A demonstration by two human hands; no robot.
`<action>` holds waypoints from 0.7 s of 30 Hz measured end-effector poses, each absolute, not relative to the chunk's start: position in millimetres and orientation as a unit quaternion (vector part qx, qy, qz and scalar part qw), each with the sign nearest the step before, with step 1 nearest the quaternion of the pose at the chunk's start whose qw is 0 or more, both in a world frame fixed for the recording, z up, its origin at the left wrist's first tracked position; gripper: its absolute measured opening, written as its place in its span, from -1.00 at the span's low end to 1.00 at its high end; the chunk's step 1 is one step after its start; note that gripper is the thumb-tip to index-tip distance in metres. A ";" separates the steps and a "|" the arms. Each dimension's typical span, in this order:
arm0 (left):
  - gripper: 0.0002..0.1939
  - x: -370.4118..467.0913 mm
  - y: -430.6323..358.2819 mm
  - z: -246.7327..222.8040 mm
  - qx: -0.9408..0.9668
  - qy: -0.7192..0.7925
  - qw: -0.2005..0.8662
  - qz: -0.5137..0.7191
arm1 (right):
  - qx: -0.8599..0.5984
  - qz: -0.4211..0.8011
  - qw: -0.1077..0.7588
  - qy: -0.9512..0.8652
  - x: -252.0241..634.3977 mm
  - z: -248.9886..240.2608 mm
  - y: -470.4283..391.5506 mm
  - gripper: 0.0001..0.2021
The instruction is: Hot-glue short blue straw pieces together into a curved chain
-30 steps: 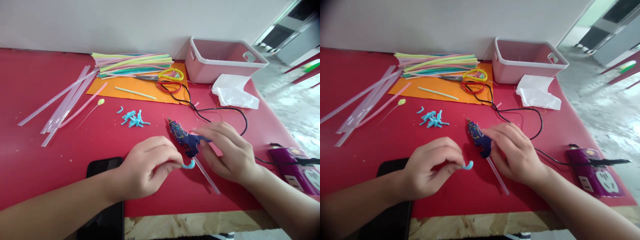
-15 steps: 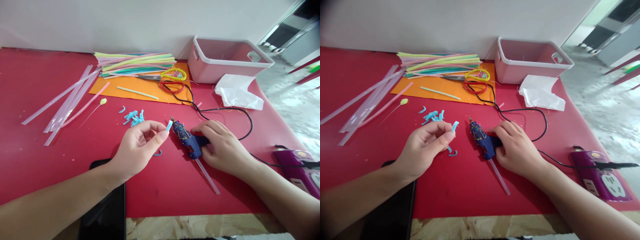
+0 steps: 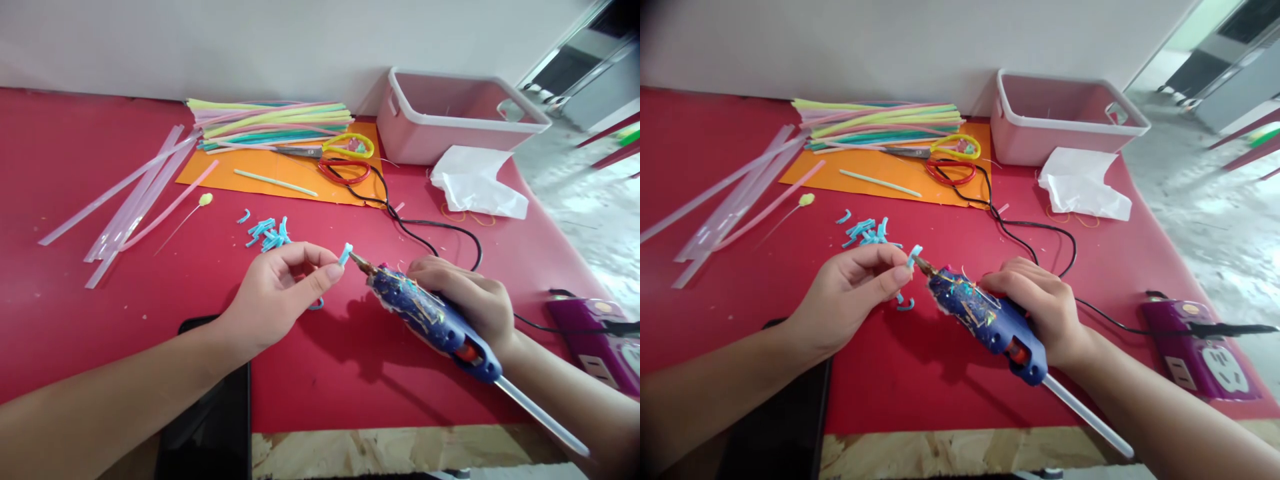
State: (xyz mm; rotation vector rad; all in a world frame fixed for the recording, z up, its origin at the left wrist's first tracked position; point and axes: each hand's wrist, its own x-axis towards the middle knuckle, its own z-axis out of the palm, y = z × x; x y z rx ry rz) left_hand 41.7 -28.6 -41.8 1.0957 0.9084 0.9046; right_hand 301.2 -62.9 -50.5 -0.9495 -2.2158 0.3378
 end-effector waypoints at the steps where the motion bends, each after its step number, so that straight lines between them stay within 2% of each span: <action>1: -0.86 41.4 -28.8 -42.6 0.486 0.399 0.667 0.400 | -0.364 0.133 0.345 -0.855 302.3 -50.2 -62.6 -0.90; 13: -0.88 43.5 -27.4 -36.5 0.503 0.386 0.670 0.386 | -0.328 0.132 0.342 -0.870 304.8 -49.1 -60.5 -0.90; 21: -0.89 41.6 -28.9 -39.7 0.560 0.372 0.634 0.383 | -0.326 0.129 0.340 -0.872 305.0 -49.4 -59.6 -0.85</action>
